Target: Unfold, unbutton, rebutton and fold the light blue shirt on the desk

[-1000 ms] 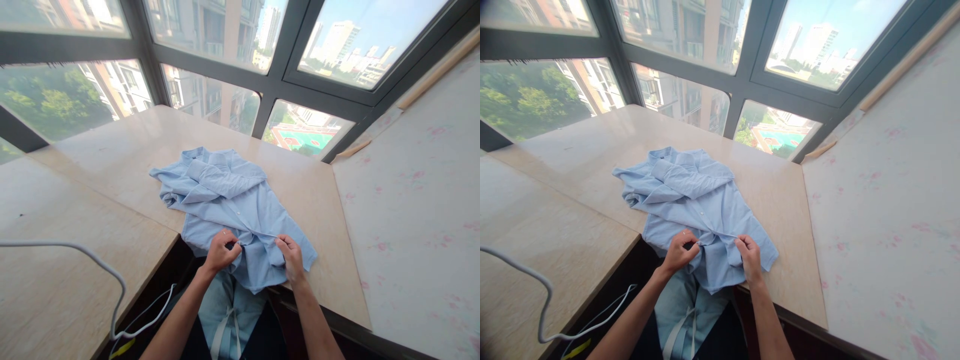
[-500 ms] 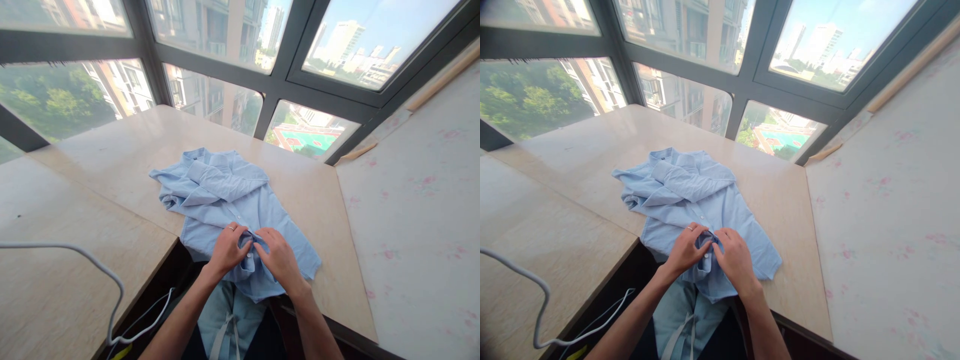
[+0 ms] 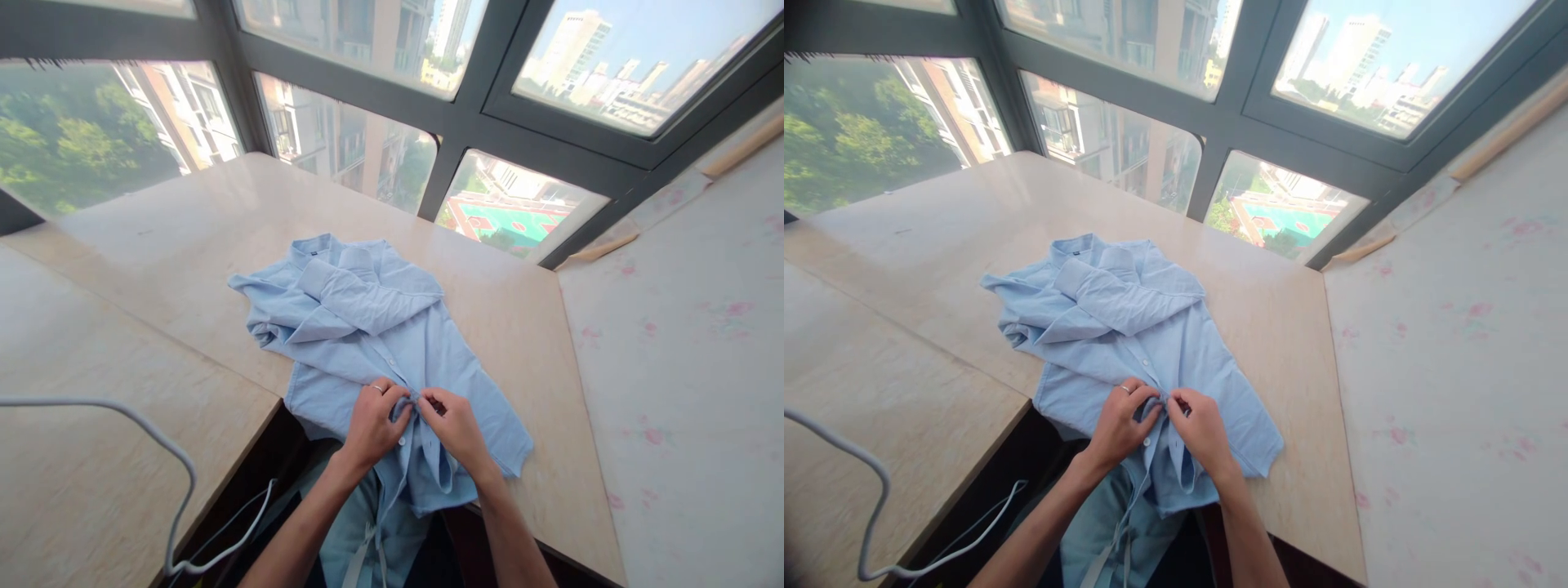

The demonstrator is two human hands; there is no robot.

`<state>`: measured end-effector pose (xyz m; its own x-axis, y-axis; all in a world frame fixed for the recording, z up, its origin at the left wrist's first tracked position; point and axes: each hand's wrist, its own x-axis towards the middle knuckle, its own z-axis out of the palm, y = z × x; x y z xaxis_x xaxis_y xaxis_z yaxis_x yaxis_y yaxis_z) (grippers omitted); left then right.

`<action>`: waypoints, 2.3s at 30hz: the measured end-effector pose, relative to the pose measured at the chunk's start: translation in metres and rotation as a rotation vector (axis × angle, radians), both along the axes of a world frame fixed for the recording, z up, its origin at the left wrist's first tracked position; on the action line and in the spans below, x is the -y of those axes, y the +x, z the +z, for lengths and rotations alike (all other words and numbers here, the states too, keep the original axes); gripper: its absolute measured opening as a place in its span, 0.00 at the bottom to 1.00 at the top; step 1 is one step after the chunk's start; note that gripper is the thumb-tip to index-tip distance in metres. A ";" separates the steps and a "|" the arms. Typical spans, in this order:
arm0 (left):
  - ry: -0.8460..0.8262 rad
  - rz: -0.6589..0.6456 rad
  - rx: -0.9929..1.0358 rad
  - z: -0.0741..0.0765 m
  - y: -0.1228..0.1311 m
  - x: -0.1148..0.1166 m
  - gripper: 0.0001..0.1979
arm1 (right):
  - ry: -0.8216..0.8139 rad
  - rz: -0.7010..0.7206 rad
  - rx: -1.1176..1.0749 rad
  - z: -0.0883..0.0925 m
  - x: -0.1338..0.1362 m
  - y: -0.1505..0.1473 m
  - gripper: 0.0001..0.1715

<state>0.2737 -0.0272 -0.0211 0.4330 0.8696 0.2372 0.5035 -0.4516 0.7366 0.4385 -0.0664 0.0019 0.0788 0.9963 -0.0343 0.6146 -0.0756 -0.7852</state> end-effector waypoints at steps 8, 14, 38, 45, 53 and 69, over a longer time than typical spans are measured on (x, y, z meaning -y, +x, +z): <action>-0.140 -0.070 0.122 -0.001 -0.007 -0.009 0.07 | -0.112 -0.009 -0.248 -0.001 -0.006 0.003 0.14; -0.147 -0.134 0.065 0.000 -0.012 -0.018 0.08 | -0.047 0.019 -0.216 -0.001 -0.007 0.000 0.13; -0.227 -0.166 0.190 -0.002 -0.013 -0.028 0.06 | 0.461 0.177 0.168 -0.026 0.000 0.007 0.18; -0.374 -0.120 0.268 -0.001 -0.014 -0.028 0.05 | 0.427 0.120 0.079 -0.031 -0.005 0.013 0.14; -0.349 -0.167 0.254 0.002 -0.025 -0.026 0.04 | 0.391 0.054 -0.043 -0.026 -0.003 0.015 0.11; 0.042 0.073 -0.081 0.044 -0.017 -0.038 0.06 | 0.190 0.148 0.227 0.008 -0.058 -0.011 0.13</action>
<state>0.2562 0.0111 0.0229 0.3880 0.8897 0.2408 0.5931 -0.4410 0.6737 0.4275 -0.0085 0.0096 -0.0830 0.9844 0.1551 0.7689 0.1622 -0.6184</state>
